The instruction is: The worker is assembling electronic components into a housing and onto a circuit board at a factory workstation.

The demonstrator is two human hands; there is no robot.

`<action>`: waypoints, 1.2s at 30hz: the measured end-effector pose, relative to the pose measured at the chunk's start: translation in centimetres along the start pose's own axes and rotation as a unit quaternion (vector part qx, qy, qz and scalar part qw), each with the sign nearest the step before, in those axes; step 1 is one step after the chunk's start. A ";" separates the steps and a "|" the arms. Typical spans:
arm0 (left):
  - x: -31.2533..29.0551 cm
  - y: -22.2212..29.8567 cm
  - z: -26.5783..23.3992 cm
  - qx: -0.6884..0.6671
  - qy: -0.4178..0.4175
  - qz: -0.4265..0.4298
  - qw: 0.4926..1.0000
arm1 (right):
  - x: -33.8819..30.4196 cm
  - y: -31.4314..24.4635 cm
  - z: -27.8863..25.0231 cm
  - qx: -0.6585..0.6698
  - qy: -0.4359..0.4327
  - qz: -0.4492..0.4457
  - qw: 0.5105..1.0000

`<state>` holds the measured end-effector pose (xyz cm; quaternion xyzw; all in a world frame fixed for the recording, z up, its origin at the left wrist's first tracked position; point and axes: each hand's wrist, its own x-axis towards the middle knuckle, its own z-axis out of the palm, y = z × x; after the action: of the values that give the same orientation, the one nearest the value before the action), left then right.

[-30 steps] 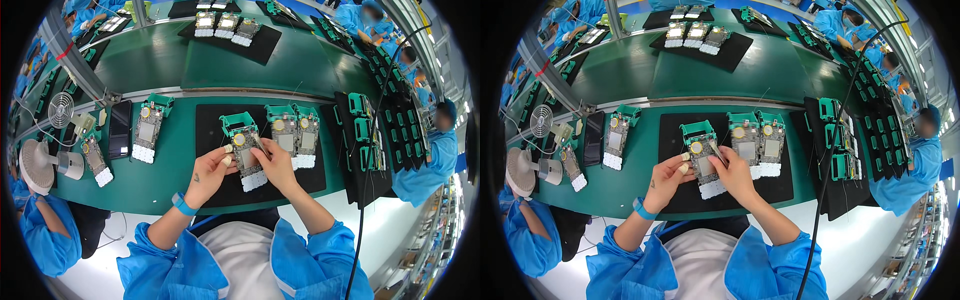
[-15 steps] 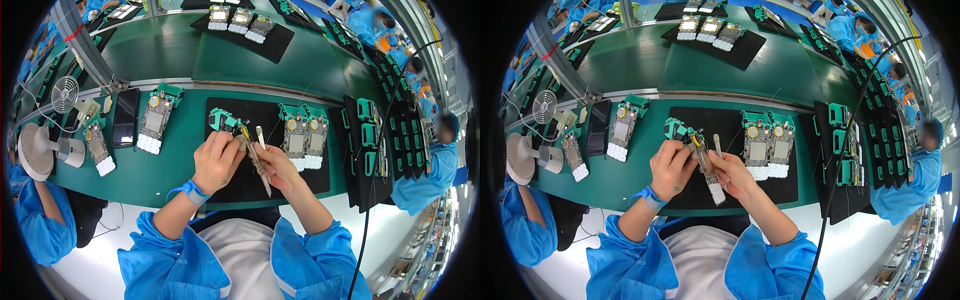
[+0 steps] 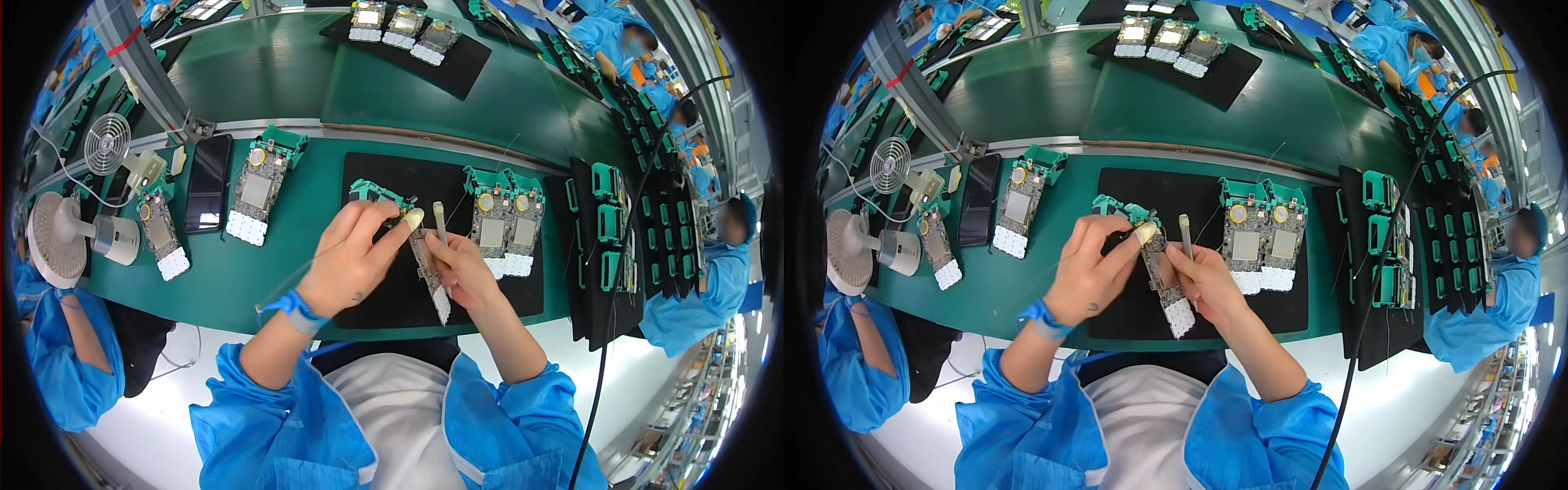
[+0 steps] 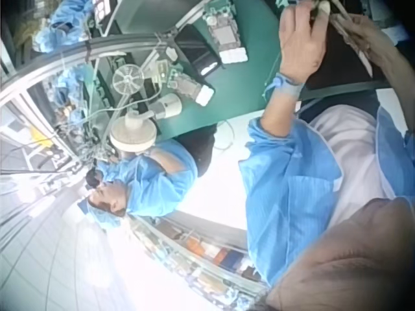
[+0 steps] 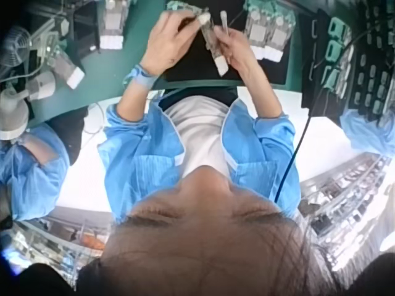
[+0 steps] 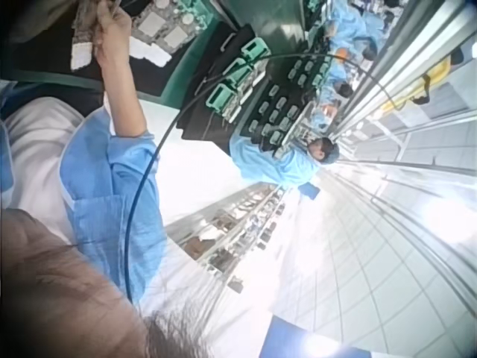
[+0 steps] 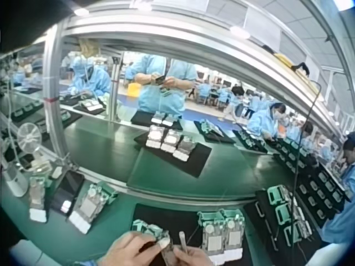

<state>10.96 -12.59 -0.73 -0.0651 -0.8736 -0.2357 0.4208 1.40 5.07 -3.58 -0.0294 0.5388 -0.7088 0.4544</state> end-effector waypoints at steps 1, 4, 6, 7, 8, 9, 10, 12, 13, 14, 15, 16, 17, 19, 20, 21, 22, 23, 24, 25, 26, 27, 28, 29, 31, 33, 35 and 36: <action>0.4 -0.5 -1.1 0.001 -0.068 0.049 0.996 | 0.2 0.1 -0.5 -0.023 0.022 0.002 0.999; 0.4 -1.8 -2.5 0.011 -0.156 0.129 0.979 | -0.2 0.0 -0.1 -0.079 0.048 0.005 0.996; 0.3 -2.3 -3.1 -0.018 -0.202 0.155 0.967 | -0.4 0.0 0.1 -0.085 0.045 0.002 0.995; 0.4 -2.5 -3.2 -0.031 -0.202 0.152 0.967 | -0.5 0.0 0.2 -0.092 0.042 -0.003 0.995; 0.2 -2.8 -3.2 -0.033 -0.203 0.152 0.967 | -0.5 0.0 0.2 -0.098 0.039 -0.008 0.994; 0.0 -3.1 -3.2 -0.051 -0.205 0.144 0.967 | -0.4 0.1 0.3 -0.097 0.040 -0.007 0.994; -0.1 -3.4 -3.2 -0.068 -0.206 0.136 0.967 | -0.4 0.2 0.4 -0.096 0.043 -0.009 0.994; -0.2 -3.4 -3.5 -0.054 -0.214 0.155 0.963 | -0.4 0.3 0.4 -0.094 0.046 -0.010 0.994; -0.3 -3.3 -3.7 -0.038 -0.219 0.175 0.959 | -0.4 0.3 0.4 -0.098 0.044 -0.007 0.994; -0.9 -3.2 -3.6 -0.039 -0.222 0.174 0.959 | -0.5 0.3 0.4 -0.103 0.041 -0.003 0.994; -1.7 -3.0 -3.3 -0.012 -0.163 0.225 0.961 | -0.6 0.3 0.5 -0.101 0.041 -0.001 0.994; -2.3 -2.8 -3.1 0.014 -0.103 0.274 0.956 | -0.7 0.2 0.6 -0.098 0.045 0.000 0.994; -2.7 -2.8 -3.0 0.014 -0.096 0.290 0.952 | -0.7 0.1 0.8 -0.094 0.050 0.002 0.994; -2.8 -3.0 -2.9 0.003 -0.100 0.291 0.951 | -0.9 0.1 0.9 -0.089 0.050 0.002 0.995; -2.9 -3.2 -2.8 -0.007 -0.103 0.293 0.951 | -0.9 0.1 0.9 -0.085 0.050 0.000 0.995; -2.7 -3.3 -2.8 -0.008 -0.105 0.293 0.950 | -0.9 0.2 0.7 -0.083 0.051 0.001 0.995; -2.5 -3.3 -2.8 -0.022 -0.119 0.295 0.948 | -0.8 0.3 0.6 -0.088 0.048 -0.002 0.995; -2.4 -3.4 -2.8 -0.036 -0.134 0.298 0.944 | -0.7 0.4 0.5 -0.092 0.045 -0.005 0.995; -2.4 -3.5 -2.9 -0.036 -0.136 0.298 0.944 | -0.8 0.5 0.6 -0.090 0.045 -0.004 0.995; -2.5 -3.7 -3.0 -0.080 -0.161 0.254 0.950 | -0.9 0.4 0.9 -0.099 0.054 -0.006 0.994; -2.6 -3.7 -3.0 -0.122 -0.185 0.210 0.952 | -1.0 0.5 1.1 -0.107 0.063 -0.008 0.992; -2.5 -3.4 -2.9 -0.123 -0.187 0.210 0.952 | -1.0 0.6 1.3 -0.106 0.064 -0.008 0.992; -2.5 -2.6 -2.5 -0.131 -0.179 0.096 0.970 | -1.2 0.8 1.5 -0.131 0.099 -0.059 0.985; -2.5 -1.8 -2.1 -0.138 -0.170 -0.019 0.976 | -1.3 1.0 1.6 -0.157 0.134 -0.109 0.972; -3.4 -0.9 -0.9 -0.146 -0.162 -0.101 0.971 | -0.9 2.1 1.2 -0.191 0.132 -0.172 0.957; -3.5 -0.4 0.0 -0.149 -0.142 -0.181 0.962 | -0.1 2.4 0.6 -0.335 0.146 -0.316 0.875; -3.4 -0.2 0.5 -0.152 -0.136 -0.181 0.962 | -1.0 1.7 1.0 -0.398 0.184 -0.328 0.837; -3.2 -0.1 0.7 -0.153 -0.129 -0.179 0.963 | -1.5 1.0 1.5 -0.457 0.221 -0.340 0.792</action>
<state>12.50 -12.10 -3.58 -0.0011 -0.8715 -0.4277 0.2399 3.73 4.96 -3.09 -0.2577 0.8408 -0.4758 -0.0136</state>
